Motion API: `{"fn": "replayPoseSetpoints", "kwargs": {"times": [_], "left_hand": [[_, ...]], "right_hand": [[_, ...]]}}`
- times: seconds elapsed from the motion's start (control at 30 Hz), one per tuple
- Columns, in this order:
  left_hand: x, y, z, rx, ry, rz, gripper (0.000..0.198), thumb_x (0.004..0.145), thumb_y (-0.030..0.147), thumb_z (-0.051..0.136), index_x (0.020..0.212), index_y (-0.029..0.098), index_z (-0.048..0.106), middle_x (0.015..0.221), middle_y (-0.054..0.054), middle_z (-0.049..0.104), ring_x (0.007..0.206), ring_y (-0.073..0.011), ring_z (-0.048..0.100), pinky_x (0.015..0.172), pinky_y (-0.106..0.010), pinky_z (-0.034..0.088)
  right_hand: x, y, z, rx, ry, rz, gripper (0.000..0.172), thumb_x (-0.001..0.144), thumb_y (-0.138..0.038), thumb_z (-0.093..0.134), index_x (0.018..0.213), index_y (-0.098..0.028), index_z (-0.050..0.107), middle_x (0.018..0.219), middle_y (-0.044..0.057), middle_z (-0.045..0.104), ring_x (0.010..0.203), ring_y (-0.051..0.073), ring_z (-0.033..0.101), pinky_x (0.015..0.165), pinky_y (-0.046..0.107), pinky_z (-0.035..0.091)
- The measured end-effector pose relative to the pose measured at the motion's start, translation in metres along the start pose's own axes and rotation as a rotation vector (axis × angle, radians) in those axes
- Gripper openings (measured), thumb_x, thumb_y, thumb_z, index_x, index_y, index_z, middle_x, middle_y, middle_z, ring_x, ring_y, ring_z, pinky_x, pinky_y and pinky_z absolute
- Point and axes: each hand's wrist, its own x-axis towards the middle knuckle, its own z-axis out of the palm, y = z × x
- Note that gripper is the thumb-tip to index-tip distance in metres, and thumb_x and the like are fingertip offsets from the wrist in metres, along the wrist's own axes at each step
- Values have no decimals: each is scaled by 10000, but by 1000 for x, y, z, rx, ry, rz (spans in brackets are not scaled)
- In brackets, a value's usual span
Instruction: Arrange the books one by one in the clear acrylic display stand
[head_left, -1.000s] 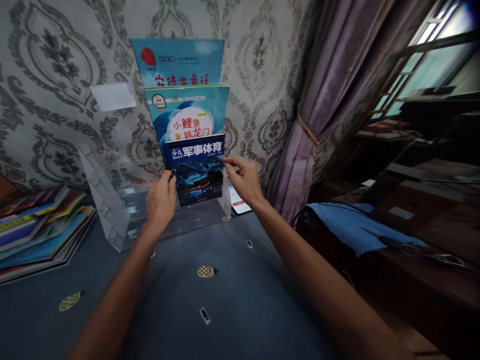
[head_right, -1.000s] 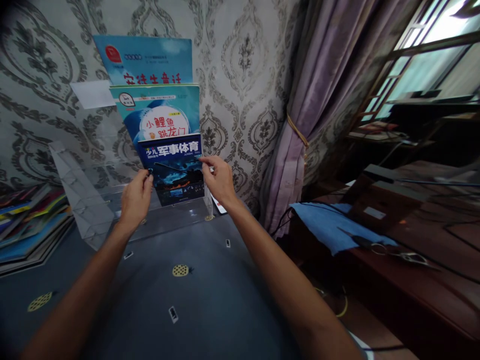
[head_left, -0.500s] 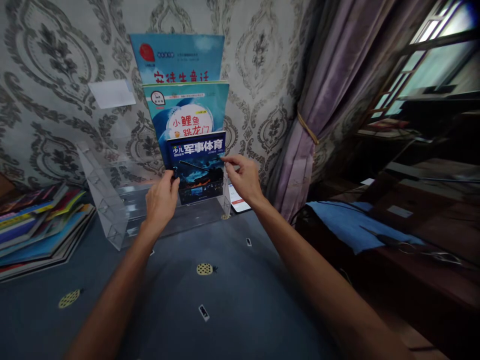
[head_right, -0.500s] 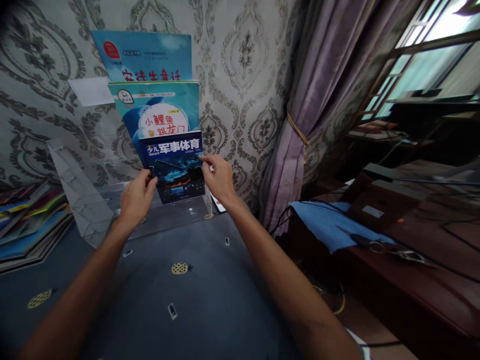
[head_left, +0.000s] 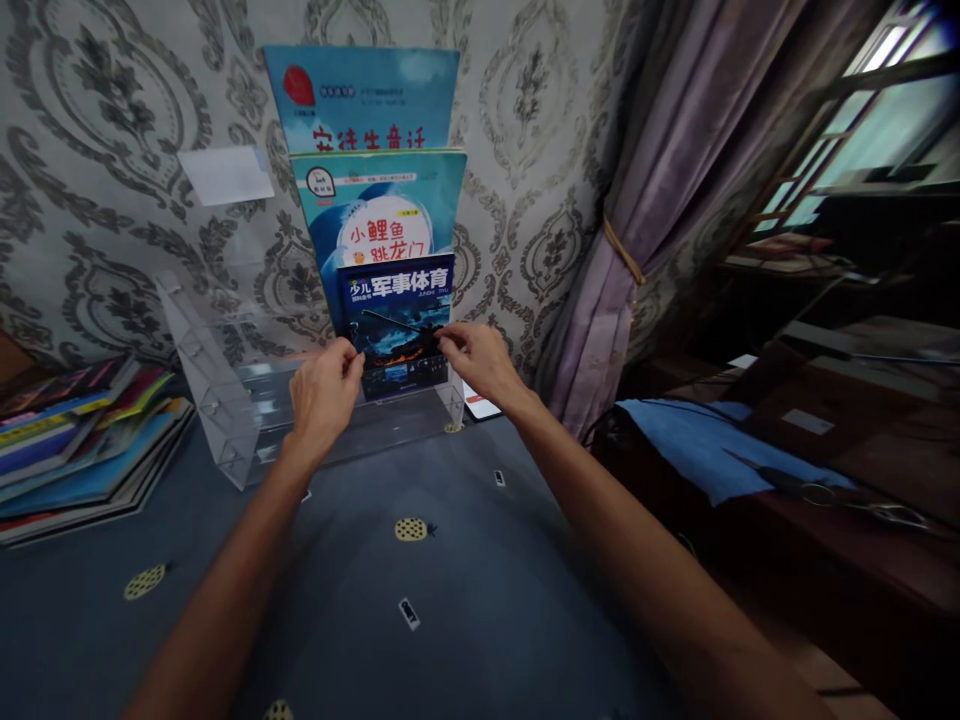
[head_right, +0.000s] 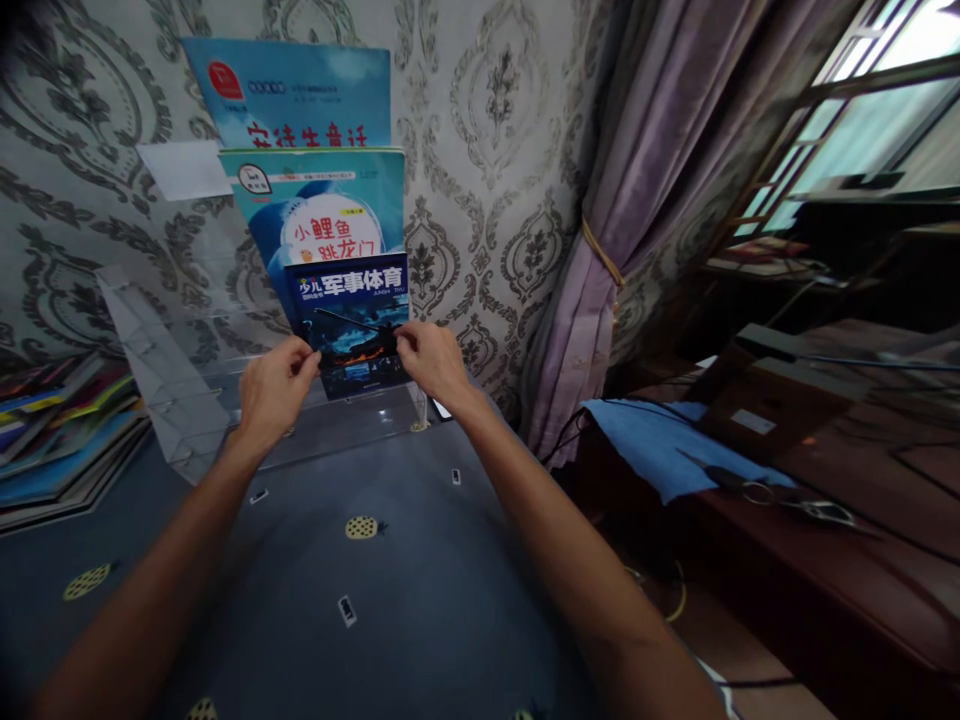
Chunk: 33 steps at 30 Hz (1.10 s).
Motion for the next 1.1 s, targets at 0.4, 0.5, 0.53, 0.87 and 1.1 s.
{"fn": "replayPoseSetpoints", "kwargs": {"times": [0.4, 0.5, 0.53, 0.87, 1.1], "left_hand": [[-3, 0, -3, 8, 92, 110, 190, 961, 297, 529, 815, 209, 613, 894, -36, 676, 769, -195, 602, 605, -322, 301], [-7, 0, -2, 13, 115, 131, 188, 968, 290, 520, 830, 205, 616, 912, -46, 656, 811, -204, 599, 641, -320, 346], [-8, 0, -3, 19, 117, 141, 181, 971, 284, 517, 843, 204, 619, 923, -49, 653, 837, -208, 601, 660, -319, 363], [-37, -93, -49, 333, 136, 224, 210, 1002, 278, 461, 899, 198, 626, 941, -84, 661, 949, -238, 591, 851, -342, 428], [-19, -211, -117, 519, 200, -214, 329, 1005, 314, 330, 1027, 185, 632, 1090, -143, 668, 1077, -292, 577, 932, -394, 418]], "right_hand": [[-1, -9, -15, 53, 1, -36, 301, 849, -154, 518, 995, -134, 780, 890, 85, 775, 826, 215, 702, 769, 310, 495], [0, -12, -20, 100, -37, -39, 305, 834, -150, 519, 998, -121, 774, 861, 84, 769, 797, 213, 702, 729, 305, 506], [-1, -13, -22, 123, -58, -41, 303, 834, -156, 522, 999, -114, 772, 854, 87, 769, 785, 215, 704, 713, 305, 511], [-4, -35, -23, 204, -141, -6, 313, 856, -245, 553, 1065, -120, 749, 845, 132, 788, 782, 274, 752, 691, 363, 555], [-16, -54, -16, 265, -194, -41, 244, 861, -272, 577, 992, -182, 761, 805, 128, 786, 733, 268, 747, 701, 386, 559]]}}
